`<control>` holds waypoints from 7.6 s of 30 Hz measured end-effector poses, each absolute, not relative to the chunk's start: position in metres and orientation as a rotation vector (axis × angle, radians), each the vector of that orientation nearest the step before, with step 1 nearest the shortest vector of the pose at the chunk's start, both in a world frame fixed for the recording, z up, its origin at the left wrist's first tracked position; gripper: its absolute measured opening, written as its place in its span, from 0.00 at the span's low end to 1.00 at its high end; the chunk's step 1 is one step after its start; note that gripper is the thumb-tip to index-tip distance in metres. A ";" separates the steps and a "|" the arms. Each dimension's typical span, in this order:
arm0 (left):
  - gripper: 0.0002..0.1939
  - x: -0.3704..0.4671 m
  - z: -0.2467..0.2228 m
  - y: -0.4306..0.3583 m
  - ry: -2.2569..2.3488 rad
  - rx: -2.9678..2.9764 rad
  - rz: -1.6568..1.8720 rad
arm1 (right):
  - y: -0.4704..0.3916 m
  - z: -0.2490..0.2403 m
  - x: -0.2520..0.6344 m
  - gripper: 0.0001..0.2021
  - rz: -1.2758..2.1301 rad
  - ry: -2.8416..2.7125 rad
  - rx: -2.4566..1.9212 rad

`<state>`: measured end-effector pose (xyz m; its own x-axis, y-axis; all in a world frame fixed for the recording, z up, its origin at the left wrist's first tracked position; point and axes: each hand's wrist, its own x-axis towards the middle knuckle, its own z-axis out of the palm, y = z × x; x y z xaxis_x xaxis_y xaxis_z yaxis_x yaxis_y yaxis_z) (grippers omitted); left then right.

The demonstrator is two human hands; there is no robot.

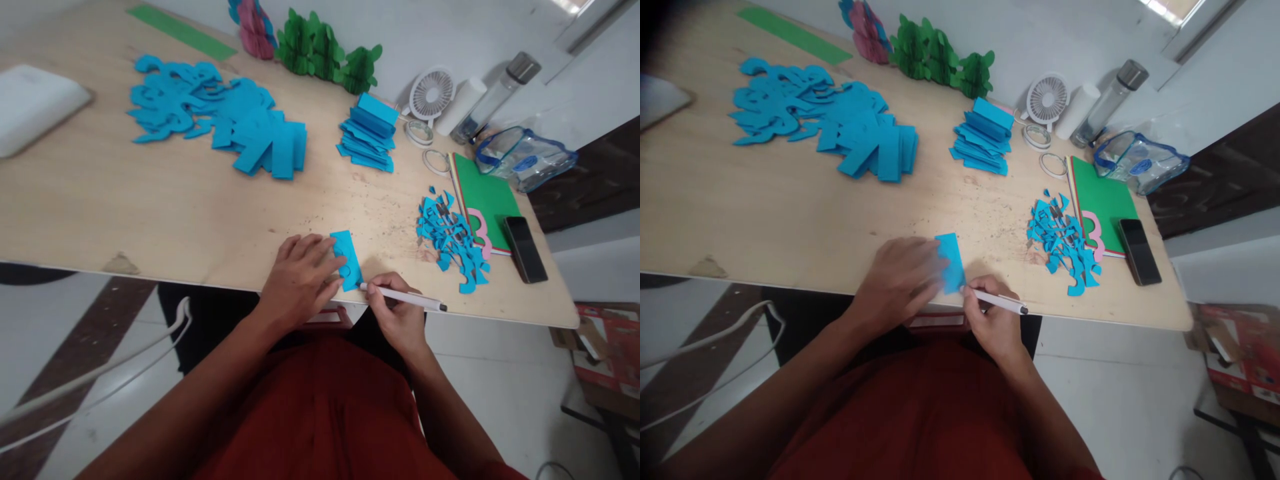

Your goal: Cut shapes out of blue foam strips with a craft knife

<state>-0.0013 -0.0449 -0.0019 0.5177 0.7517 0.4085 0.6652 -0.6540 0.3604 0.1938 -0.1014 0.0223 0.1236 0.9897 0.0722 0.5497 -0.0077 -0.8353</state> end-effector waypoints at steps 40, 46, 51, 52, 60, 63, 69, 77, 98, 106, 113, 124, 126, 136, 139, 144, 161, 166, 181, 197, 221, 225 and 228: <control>0.14 -0.001 -0.002 -0.046 1.233 2.597 0.797 | -0.094 0.023 0.195 0.06 0.656 -1.480 -1.625; 0.14 0.000 -0.001 -0.045 1.233 2.594 0.800 | -0.096 0.020 0.196 0.06 0.672 -1.479 -1.633; 0.14 0.000 -0.001 -0.045 1.232 2.576 0.804 | -0.098 0.021 0.195 0.05 0.679 -1.492 -1.636; 0.14 0.000 -0.001 -0.045 1.233 2.575 0.807 | -0.099 0.021 0.194 0.05 0.674 -1.496 -1.639; 0.15 0.000 0.000 -0.046 1.234 2.586 0.782 | -0.103 0.025 0.189 0.06 0.679 -1.505 -1.658; 0.14 0.000 0.000 -0.045 1.238 2.574 0.780 | -0.104 0.025 0.187 0.06 0.678 -1.510 -1.648; 0.14 0.000 -0.001 -0.045 1.237 2.570 0.785 | -0.105 0.024 0.185 0.05 0.682 -1.547 -1.629; 0.15 0.000 0.000 -0.045 1.233 2.577 0.793 | -0.107 0.026 0.179 0.05 0.640 -1.577 -1.637; 0.15 0.000 0.001 -0.045 1.227 2.596 0.780 | -0.099 0.028 0.192 0.08 0.588 -1.656 -1.399; 0.15 0.000 0.000 -0.046 1.245 2.570 0.836 | -0.094 0.021 0.190 0.10 0.265 -2.047 -1.345; 0.14 0.002 0.005 -0.047 1.270 2.527 0.827 | -0.094 0.019 0.188 0.09 0.182 -2.052 -1.296; 0.13 0.000 0.009 -0.047 1.255 2.544 0.761 | -0.091 0.024 0.188 0.09 0.355 -1.939 -1.336; 0.13 -0.001 0.009 -0.047 1.258 2.533 0.756 | -0.089 0.026 0.187 0.09 0.441 -1.837 -1.357; 0.16 -0.002 0.007 -0.047 1.250 2.473 0.767 | -0.081 0.018 0.175 0.04 0.738 -1.543 -1.510; 0.16 -0.003 0.007 -0.047 1.251 2.463 0.765 | -0.079 0.017 0.172 0.03 0.728 -1.553 -1.505; 0.15 -0.003 0.008 -0.047 1.262 2.447 0.768 | -0.078 0.018 0.170 0.03 0.692 -1.570 -1.501; 0.15 -0.002 0.007 -0.048 1.255 2.438 0.766 | -0.078 0.017 0.169 0.03 0.574 -1.658 -1.508; 0.15 -0.003 0.008 -0.048 1.251 2.443 0.767 | -0.078 0.017 0.169 0.03 0.562 -1.647 -1.517; 0.15 -0.003 0.008 -0.047 1.248 2.431 0.764 | -0.080 0.019 0.172 0.04 0.515 -1.625 -1.562; 0.15 -0.002 0.006 -0.047 1.246 2.459 0.798 | -0.081 0.025 0.173 0.04 0.261 -1.771 -1.540; 0.16 -0.002 0.005 -0.047 1.239 2.452 0.799 | -0.084 0.032 0.173 0.05 0.128 -1.924 -1.547; 0.16 -0.003 0.004 -0.047 1.231 2.459 0.807 | -0.084 0.034 0.172 0.06 0.092 -1.947 -1.534; 0.16 -0.003 0.003 -0.047 1.231 2.465 0.818 | -0.084 0.035 0.172 0.06 0.088 -1.957 -1.532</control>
<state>-0.0025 -0.0467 0.0031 0.4806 0.7967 0.3664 0.6462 -0.6042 0.4662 0.1721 -0.0838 0.0352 -0.1128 0.8910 0.4398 0.8477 0.3172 -0.4252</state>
